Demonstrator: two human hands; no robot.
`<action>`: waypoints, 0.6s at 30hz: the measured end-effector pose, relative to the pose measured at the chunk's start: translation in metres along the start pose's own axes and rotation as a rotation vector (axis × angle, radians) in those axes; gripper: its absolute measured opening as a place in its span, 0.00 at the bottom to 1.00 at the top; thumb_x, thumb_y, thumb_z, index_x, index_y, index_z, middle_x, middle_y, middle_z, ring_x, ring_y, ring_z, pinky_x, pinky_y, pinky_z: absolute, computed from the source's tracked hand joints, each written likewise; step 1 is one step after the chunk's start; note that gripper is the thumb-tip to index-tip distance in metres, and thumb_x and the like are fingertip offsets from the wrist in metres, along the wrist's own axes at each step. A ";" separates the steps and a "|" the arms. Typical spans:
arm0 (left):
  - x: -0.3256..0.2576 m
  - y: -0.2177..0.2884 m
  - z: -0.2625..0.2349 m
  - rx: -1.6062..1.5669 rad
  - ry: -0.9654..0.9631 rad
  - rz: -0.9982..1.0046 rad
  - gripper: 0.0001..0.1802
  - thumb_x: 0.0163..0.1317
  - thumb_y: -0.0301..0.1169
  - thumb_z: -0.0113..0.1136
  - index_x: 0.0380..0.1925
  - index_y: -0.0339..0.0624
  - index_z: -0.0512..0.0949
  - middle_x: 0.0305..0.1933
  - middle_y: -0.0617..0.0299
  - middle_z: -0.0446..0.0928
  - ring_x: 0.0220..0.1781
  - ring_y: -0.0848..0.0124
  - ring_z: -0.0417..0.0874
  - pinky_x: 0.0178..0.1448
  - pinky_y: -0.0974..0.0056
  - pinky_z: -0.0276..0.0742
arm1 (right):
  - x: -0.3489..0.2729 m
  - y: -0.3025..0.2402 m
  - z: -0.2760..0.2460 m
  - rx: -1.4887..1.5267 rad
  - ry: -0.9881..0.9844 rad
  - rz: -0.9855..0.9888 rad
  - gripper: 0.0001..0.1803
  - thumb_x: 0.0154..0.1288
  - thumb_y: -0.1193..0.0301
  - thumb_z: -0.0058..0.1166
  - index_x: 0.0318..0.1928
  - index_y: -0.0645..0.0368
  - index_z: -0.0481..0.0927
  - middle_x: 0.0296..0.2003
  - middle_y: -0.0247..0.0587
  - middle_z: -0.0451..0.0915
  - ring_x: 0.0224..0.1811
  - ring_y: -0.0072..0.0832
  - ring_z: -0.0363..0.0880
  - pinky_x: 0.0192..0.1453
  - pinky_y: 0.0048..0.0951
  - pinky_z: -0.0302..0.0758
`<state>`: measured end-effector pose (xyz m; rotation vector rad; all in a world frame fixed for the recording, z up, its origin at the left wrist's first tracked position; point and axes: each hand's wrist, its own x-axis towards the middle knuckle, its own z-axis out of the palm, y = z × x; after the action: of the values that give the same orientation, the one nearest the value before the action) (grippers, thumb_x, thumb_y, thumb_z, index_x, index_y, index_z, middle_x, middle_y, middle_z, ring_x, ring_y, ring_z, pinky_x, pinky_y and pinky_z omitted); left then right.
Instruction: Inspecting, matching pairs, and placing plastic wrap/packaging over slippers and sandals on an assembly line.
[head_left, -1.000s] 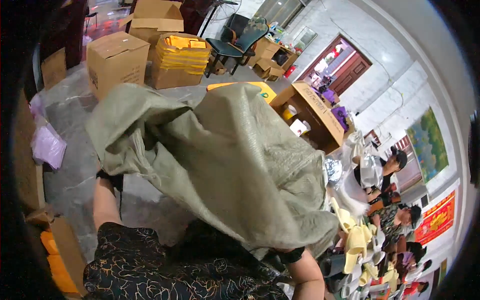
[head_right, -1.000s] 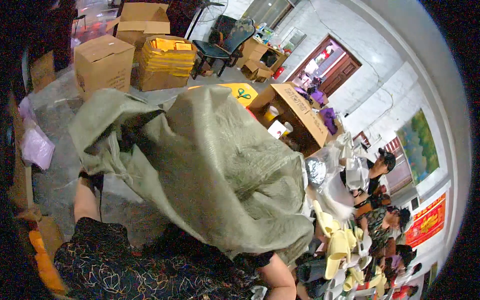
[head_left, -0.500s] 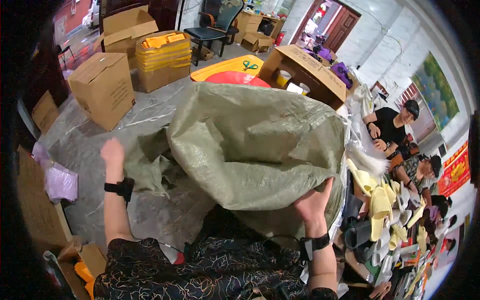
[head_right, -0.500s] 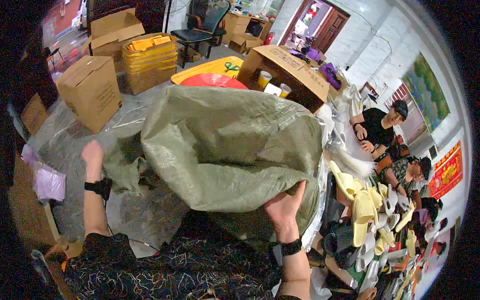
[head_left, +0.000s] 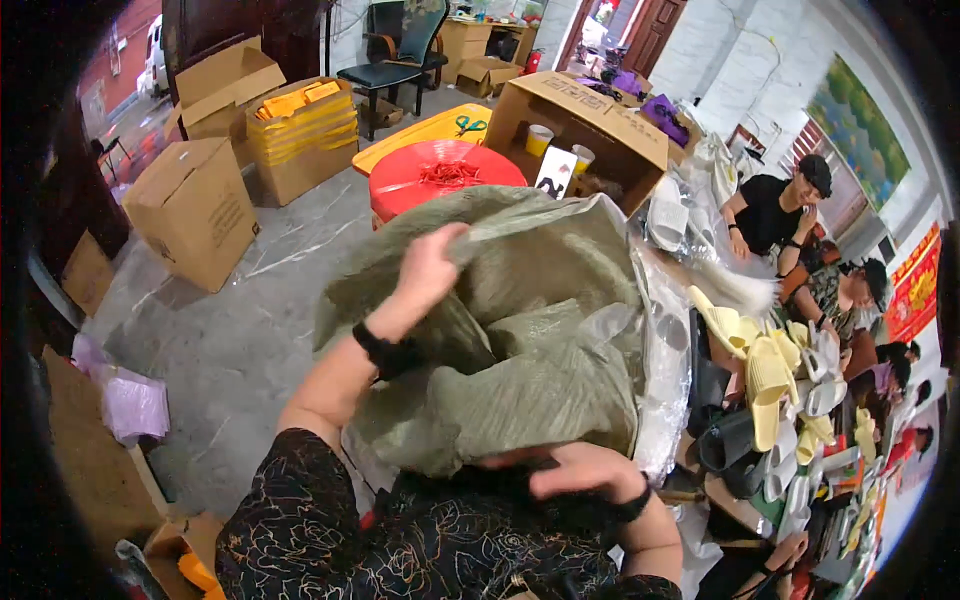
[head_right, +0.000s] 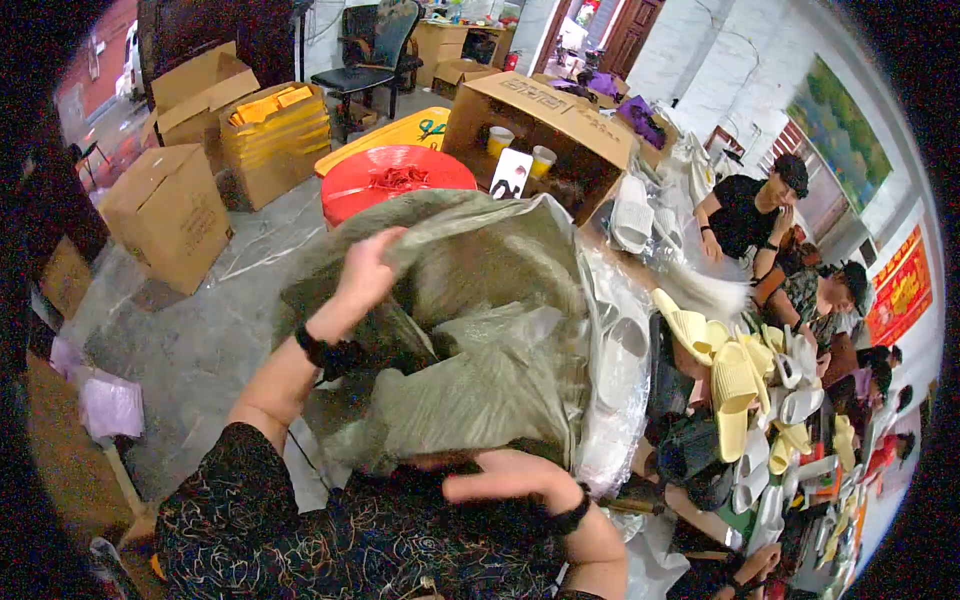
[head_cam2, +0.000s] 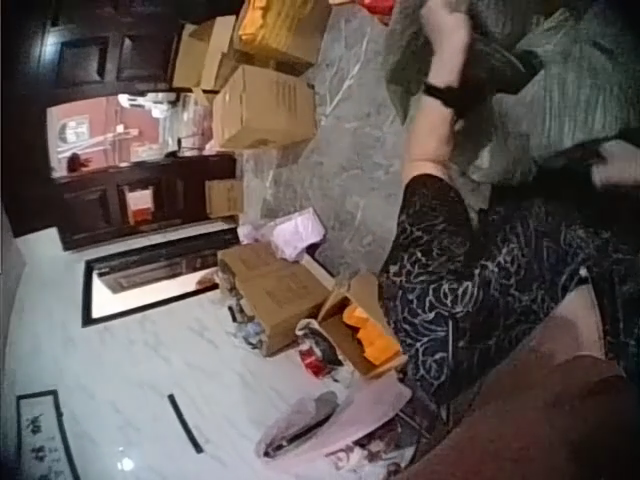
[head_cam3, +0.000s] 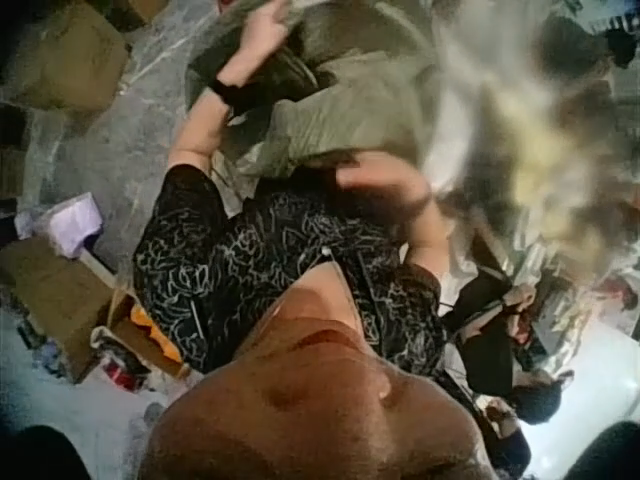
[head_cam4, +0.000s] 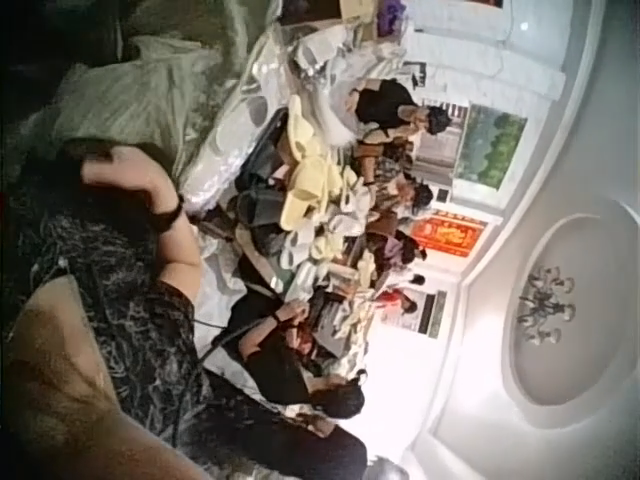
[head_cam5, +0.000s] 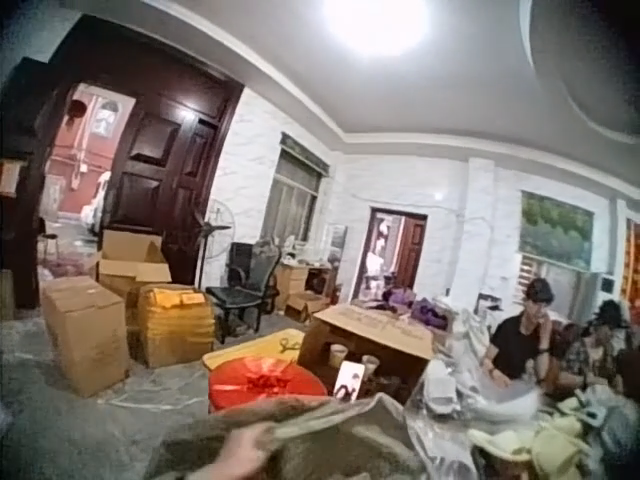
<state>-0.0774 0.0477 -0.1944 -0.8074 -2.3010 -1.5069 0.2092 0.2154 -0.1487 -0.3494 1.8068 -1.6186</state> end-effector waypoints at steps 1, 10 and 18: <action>0.002 -0.015 -0.026 0.036 0.062 -0.028 0.30 0.45 0.16 0.48 0.52 0.39 0.79 0.49 0.46 0.82 0.51 0.51 0.83 0.55 0.55 0.77 | -0.005 -0.027 0.000 -0.202 -0.149 0.011 0.33 0.62 0.58 0.64 0.62 0.64 0.73 0.62 0.53 0.73 0.67 0.37 0.69 0.71 0.35 0.62; 0.040 -0.030 -0.259 -0.416 0.347 -0.277 0.16 0.66 0.26 0.49 0.49 0.40 0.81 0.45 0.62 0.82 0.47 0.71 0.81 0.52 0.66 0.75 | 0.004 0.017 -0.063 -0.975 1.387 -0.156 0.43 0.47 0.62 0.75 0.63 0.63 0.69 0.58 0.54 0.71 0.61 0.50 0.68 0.64 0.38 0.67; 0.102 -0.057 -0.379 0.405 0.410 -0.174 0.14 0.66 0.30 0.56 0.49 0.38 0.81 0.44 0.63 0.83 0.45 0.73 0.79 0.51 0.67 0.73 | 0.045 -0.060 -0.077 -0.169 0.878 -0.344 0.18 0.57 0.73 0.62 0.48 0.62 0.78 0.41 0.35 0.82 0.44 0.23 0.78 0.51 0.28 0.74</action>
<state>-0.2201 -0.2820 -0.0259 -0.1742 -2.2791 -1.0782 0.1134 0.2360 -0.1051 0.0037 2.6551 -2.0496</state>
